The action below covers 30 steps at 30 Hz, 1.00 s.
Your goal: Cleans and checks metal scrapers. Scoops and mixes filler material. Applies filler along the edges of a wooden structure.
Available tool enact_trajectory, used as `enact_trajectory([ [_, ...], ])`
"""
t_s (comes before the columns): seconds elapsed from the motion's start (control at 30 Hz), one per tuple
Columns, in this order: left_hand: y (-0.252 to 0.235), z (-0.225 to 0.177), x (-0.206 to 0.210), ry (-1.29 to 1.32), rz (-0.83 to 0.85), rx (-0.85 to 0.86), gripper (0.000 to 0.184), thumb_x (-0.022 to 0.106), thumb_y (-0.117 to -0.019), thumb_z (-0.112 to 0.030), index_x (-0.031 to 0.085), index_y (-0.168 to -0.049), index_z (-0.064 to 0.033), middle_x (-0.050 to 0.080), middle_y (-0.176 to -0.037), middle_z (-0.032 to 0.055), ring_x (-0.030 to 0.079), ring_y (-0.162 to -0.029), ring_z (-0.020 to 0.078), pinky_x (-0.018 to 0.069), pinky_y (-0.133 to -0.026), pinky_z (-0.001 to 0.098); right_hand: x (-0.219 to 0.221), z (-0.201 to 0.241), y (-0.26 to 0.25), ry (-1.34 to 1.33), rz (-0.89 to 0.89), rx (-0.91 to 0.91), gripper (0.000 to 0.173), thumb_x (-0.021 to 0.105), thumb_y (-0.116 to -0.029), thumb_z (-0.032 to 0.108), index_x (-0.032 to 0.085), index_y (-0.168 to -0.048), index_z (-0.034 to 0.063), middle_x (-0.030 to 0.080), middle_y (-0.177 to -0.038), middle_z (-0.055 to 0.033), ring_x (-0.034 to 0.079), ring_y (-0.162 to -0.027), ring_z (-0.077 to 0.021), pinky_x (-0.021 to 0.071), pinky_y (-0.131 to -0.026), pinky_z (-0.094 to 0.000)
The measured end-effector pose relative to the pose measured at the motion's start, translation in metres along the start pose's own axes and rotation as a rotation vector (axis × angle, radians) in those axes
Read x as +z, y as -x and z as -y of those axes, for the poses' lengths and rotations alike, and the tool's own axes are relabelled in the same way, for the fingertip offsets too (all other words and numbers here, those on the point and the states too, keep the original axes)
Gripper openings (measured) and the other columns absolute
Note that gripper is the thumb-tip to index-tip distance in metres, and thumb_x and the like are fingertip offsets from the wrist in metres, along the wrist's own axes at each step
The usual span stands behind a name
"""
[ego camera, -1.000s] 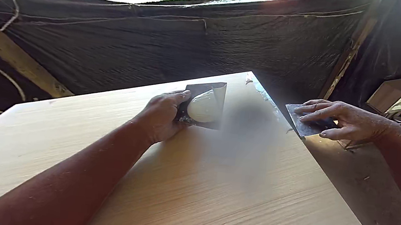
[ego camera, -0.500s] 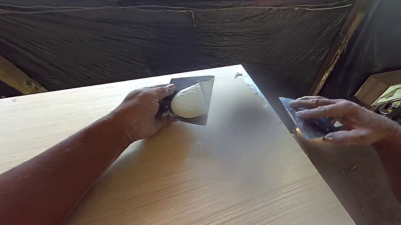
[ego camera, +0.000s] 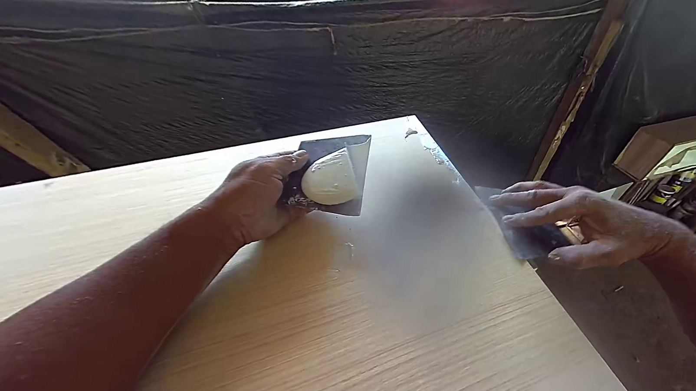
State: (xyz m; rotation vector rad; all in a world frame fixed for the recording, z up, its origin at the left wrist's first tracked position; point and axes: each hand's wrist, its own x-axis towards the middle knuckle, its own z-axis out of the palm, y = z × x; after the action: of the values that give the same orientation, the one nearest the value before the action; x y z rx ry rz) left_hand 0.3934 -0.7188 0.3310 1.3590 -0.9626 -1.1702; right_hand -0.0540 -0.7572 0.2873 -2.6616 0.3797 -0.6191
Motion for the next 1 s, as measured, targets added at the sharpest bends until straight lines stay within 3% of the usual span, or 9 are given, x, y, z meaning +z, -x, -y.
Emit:
enact_trajectory([
  [0.1,0.007,-0.004,0.005,-0.007,0.018,0.004,0.028,0.043,-0.1084,-0.028,0.062,-0.121,-0.0109,0.07,-0.101,0.0078,0.071,-0.083,0.0176,0.0606,-0.07,0.0353,-0.028,0.006,0.009,0.2,0.021,0.112,0.051,0.064,-0.0818,0.038,0.073,-0.129,0.0208,0.056,-0.15,-0.001,0.046,-0.143,-0.0245,0.0419,-0.117,-0.0458],
  [0.23,0.025,-0.01,0.018,-0.033,0.168,0.052,0.03,0.04,-0.1087,-0.026,0.063,-0.12,-0.0094,0.071,-0.098,0.0084,0.071,-0.082,0.0181,0.0602,-0.069,0.0356,-0.038,0.056,-0.022,0.281,-0.095,-0.001,0.06,0.066,-0.0848,0.047,0.067,-0.137,0.0183,0.051,-0.154,-0.0032,0.042,-0.146,-0.0265,0.0408,-0.119,-0.046],
  [0.33,0.037,-0.014,0.032,-0.047,0.283,0.047,0.031,0.038,-0.1098,-0.025,0.061,-0.121,-0.0079,0.07,-0.1,0.0095,0.07,-0.086,0.0194,0.0603,-0.074,0.0386,-0.018,0.098,-0.061,0.47,-0.106,-0.016,0.061,0.067,-0.0789,0.051,0.069,-0.135,0.0268,0.051,-0.155,0.0024,0.041,-0.146,-0.0284,0.0411,-0.115,-0.0557],
  [0.43,0.05,-0.017,0.045,-0.052,0.306,0.014,0.033,0.037,-0.1111,-0.026,0.06,-0.124,-0.007,0.071,-0.101,0.0113,0.071,-0.089,0.021,0.061,-0.076,0.0398,-0.004,0.121,-0.094,0.625,-0.042,-0.002,0.06,0.067,-0.0742,0.051,0.072,-0.13,0.0292,0.055,-0.151,0.0015,0.045,-0.141,-0.0335,0.0412,-0.108,-0.0608],
  [0.57,0.064,-0.022,0.051,-0.067,0.324,0.021,0.032,0.037,-0.1117,-0.025,0.061,-0.122,-0.006,0.07,-0.1,0.0119,0.071,-0.089,0.0208,0.061,-0.076,0.0394,0.008,0.127,-0.107,0.748,0.106,0.038,0.05,0.072,-0.0683,0.05,0.077,-0.115,0.033,0.06,-0.145,0.0,0.049,-0.135,-0.037,0.0408,-0.106,-0.0604],
  [0.67,0.063,-0.02,0.039,-0.112,0.263,0.054,0.031,0.039,-0.1104,-0.025,0.062,-0.119,-0.0069,0.07,-0.099,0.0107,0.071,-0.087,0.0199,0.0605,-0.074,0.0386,-0.011,0.109,-0.079,0.614,0.088,0.062,0.048,0.07,-0.0702,0.045,0.077,-0.115,0.03,0.063,-0.141,0.002,0.049,-0.138,-0.0338,0.0413,-0.108,-0.0612],
  [0.73,0.057,-0.02,0.022,-0.118,0.214,0.079,0.031,0.042,-0.1085,-0.027,0.064,-0.121,-0.0086,0.071,-0.102,0.0108,0.071,-0.087,0.0209,0.0611,-0.074,0.04,-0.03,0.09,-0.047,0.326,0.03,0.035,0.055,0.065,-0.0802,0.042,0.07,-0.132,0.0226,0.058,-0.147,0.0009,0.048,-0.141,-0.0237,0.0445,-0.114,-0.0486],
  [0.83,0.057,-0.018,0.0,-0.098,0.145,0.054,0.033,0.042,-0.1089,-0.031,0.064,-0.124,-0.0117,0.072,-0.109,0.01,0.072,-0.094,0.022,0.0614,-0.078,0.0411,-0.025,0.072,-0.008,-0.03,-0.042,0.002,0.056,0.063,-0.0852,0.034,0.065,-0.137,0.0108,0.052,-0.152,-0.0102,0.049,-0.141,-0.0283,0.0475,-0.116,-0.0455],
  [1.0,0.073,-0.005,-0.01,-0.096,0.032,-0.019,0.032,0.04,-0.1095,-0.03,0.065,-0.121,-0.0134,0.072,-0.104,0.0076,0.072,-0.087,0.0182,0.0617,-0.072,0.0361,0.013,0.045,0.013,-0.044,-0.039,0.031,0.056,0.065,-0.0825,0.038,0.07,-0.133,0.0145,0.052,-0.153,-0.0071,0.043,-0.146,-0.0276,0.0406,-0.12,-0.0456],
])
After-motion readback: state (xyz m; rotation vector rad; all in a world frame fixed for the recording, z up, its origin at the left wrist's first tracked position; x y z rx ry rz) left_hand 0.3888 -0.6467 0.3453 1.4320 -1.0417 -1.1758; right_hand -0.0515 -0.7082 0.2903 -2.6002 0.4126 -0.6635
